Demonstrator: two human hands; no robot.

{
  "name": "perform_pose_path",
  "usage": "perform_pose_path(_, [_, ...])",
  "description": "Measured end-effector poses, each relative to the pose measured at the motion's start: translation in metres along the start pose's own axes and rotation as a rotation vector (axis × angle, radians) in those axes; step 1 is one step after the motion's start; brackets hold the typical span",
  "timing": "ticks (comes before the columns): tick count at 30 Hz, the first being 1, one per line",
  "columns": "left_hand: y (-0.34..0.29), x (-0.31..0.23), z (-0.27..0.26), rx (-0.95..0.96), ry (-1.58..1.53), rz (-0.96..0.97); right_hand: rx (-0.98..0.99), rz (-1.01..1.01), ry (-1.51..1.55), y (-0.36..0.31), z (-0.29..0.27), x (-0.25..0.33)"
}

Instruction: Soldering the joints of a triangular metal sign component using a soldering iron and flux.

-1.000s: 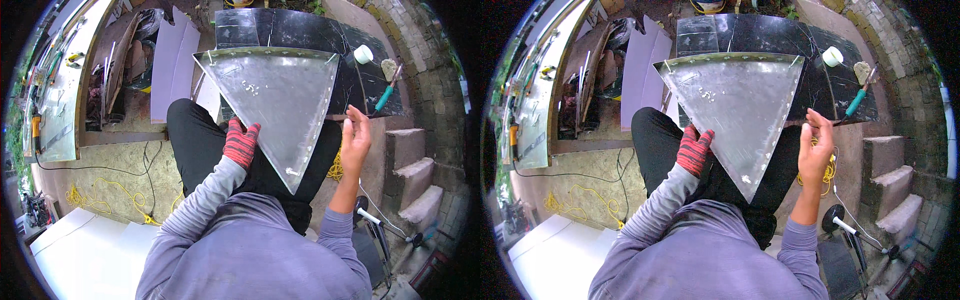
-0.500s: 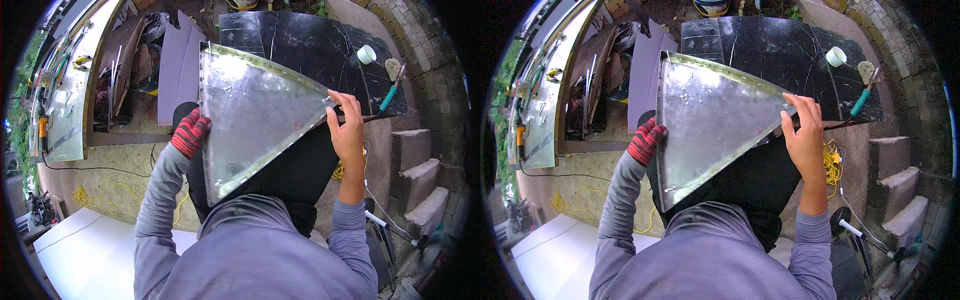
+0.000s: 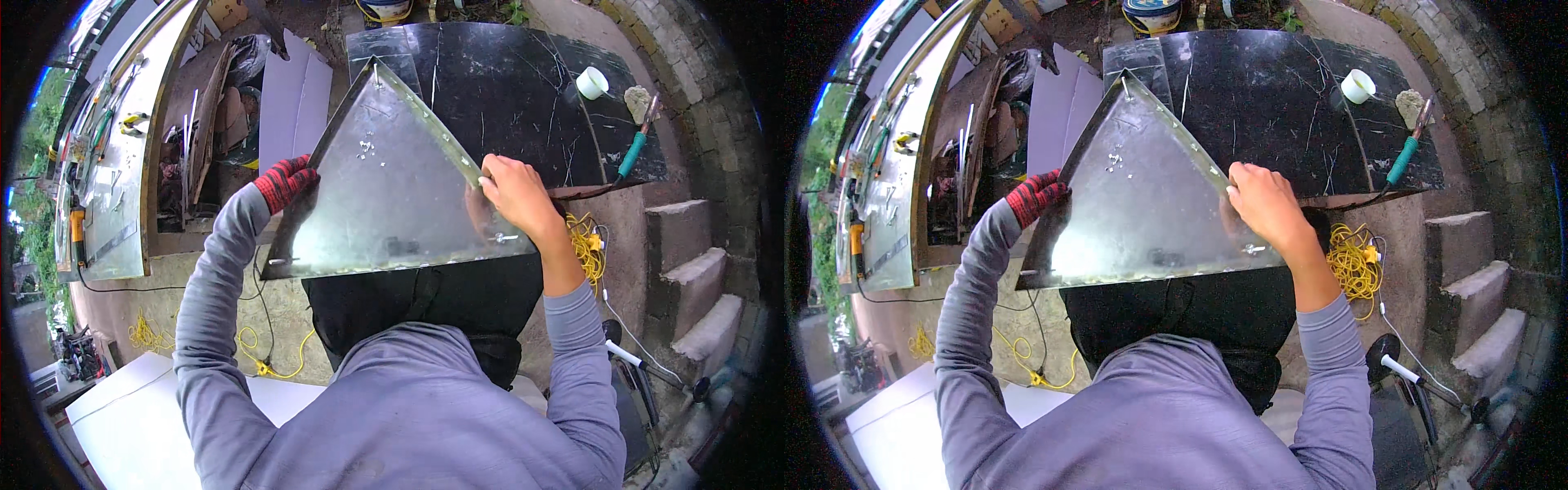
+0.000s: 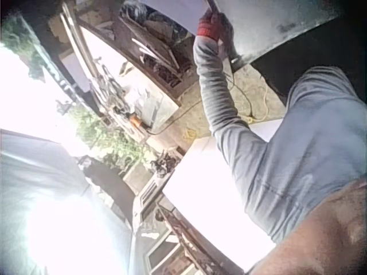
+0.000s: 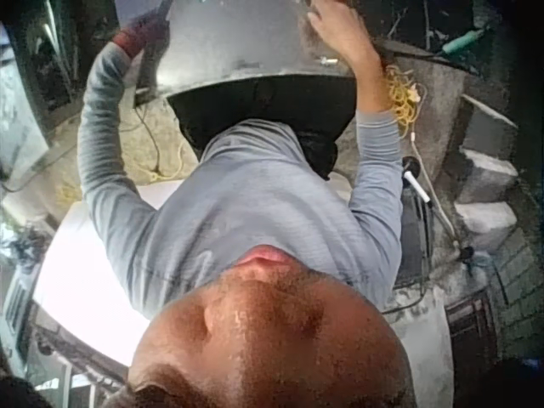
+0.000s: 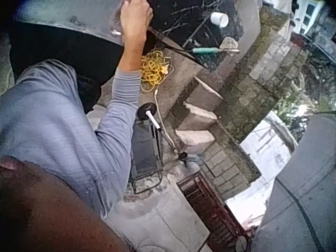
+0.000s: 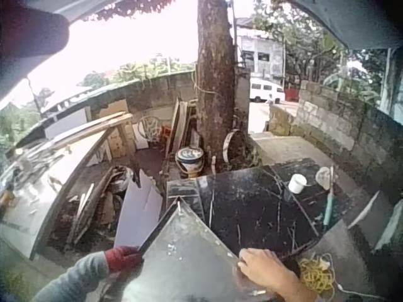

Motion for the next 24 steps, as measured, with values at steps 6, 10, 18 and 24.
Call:
perform_pose_path(6, [0.061, -0.013, -0.030, -0.033, 0.525, 0.359, -0.090, 0.087, 0.234, -0.045, 0.031, 0.033])
perform_pose_path(10, [0.124, -0.044, -0.018, -0.025, 0.772, 0.562, -0.140, 0.289, 0.447, -0.081, 0.056, 0.066])
perform_pose_path(18, [0.205, -0.085, 0.022, -0.019, 0.894, 0.596, -0.402, 0.322, 0.558, -0.100, 0.096, 0.110])
perform_pose_path(24, [0.230, -0.097, 0.042, -0.082, 0.914, 0.667, -0.425, 0.349, 0.557, -0.096, 0.107, 0.108])
Point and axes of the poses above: each hand's wrist, its own y-axis towards the middle knuckle, its own z-axis out of the palm, x = y × z, the point moved 1 cm from there along y, towards the middle knuckle, and after that the axes turned 5 degrees about -x, right-handed, at the moved point
